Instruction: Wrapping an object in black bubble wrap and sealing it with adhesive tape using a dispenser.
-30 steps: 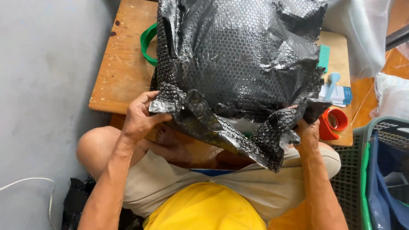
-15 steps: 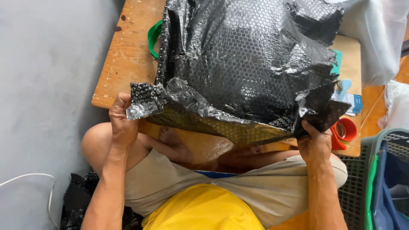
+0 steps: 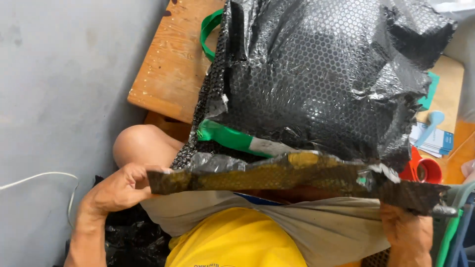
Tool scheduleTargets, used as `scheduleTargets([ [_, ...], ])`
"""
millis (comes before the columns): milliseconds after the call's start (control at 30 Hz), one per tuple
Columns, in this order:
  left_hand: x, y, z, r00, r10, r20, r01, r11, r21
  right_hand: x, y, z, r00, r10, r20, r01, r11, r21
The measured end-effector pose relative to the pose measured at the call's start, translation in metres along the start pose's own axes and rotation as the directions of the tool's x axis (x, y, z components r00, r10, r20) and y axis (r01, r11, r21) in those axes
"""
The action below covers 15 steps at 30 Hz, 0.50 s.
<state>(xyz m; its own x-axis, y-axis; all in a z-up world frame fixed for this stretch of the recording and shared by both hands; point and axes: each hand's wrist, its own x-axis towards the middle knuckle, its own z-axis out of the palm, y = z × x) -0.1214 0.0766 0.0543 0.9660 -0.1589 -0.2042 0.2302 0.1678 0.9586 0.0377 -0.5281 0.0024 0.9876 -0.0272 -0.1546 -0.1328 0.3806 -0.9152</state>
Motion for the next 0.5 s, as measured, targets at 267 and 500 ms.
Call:
scheduleTargets([
  [267, 0.02, 0.071, 0.016, 0.995, 0.088, -0.055, -0.049, 0.863, 0.503, -0.019, -0.064, -0.025, 0.812, 0.346, 0.469, 0.329, 0.392, -0.859],
  [500, 0.138, 0.012, 0.05, 0.871, 0.373, -0.321, 0.021, 0.624, 0.781, 0.008, -0.098, 0.002, 0.8, 0.546, 0.248, 0.111, 0.272, -0.956],
])
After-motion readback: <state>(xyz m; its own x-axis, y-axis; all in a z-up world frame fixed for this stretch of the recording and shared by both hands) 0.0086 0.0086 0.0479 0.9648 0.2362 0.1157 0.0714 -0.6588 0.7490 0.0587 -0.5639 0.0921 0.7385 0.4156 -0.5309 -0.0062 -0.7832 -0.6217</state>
